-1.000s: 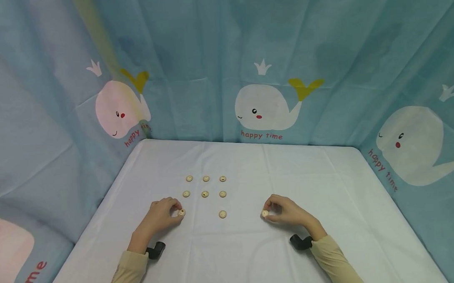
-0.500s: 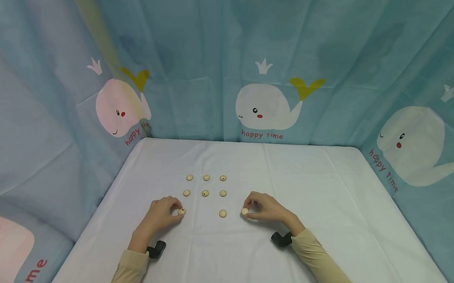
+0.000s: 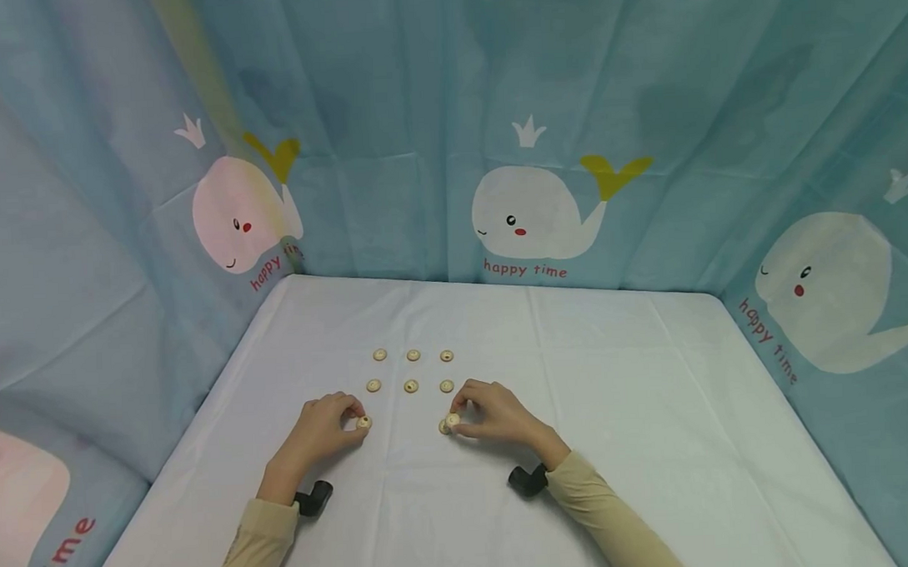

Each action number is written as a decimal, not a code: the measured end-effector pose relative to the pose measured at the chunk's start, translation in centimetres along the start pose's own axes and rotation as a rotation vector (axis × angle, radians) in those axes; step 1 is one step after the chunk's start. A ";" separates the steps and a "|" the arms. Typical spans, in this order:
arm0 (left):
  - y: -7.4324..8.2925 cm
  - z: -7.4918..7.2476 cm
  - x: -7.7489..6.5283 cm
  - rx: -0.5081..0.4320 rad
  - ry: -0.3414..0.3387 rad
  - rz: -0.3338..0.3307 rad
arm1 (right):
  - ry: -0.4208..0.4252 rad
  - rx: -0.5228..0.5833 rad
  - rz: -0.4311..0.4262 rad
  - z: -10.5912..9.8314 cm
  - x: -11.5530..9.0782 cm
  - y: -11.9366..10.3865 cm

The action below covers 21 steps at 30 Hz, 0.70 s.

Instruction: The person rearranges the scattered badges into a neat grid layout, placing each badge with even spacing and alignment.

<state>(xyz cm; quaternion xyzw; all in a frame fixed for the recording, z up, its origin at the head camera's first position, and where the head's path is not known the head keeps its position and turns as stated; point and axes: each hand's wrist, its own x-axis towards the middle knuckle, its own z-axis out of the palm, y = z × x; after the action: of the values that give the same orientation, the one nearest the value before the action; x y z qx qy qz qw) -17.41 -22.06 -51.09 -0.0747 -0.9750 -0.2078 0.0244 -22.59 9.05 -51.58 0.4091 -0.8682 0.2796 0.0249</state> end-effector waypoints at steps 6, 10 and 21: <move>0.0 0.1 0.1 0.008 0.003 -0.001 | 0.012 -0.059 0.024 1.0 1.4 -1.1; -0.1 0.0 0.2 0.014 -0.001 -0.003 | 0.000 -0.074 0.035 1.9 2.3 -1.4; 0.0 0.1 0.2 0.010 -0.012 -0.010 | 0.004 -0.170 -0.009 3.6 4.5 -2.7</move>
<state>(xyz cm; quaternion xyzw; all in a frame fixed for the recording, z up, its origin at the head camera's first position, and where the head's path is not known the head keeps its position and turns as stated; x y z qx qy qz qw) -17.62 -22.03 -51.15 -0.0711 -0.9766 -0.2024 0.0178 -22.94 2.73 -52.16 0.4090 -0.8869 0.2054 0.0627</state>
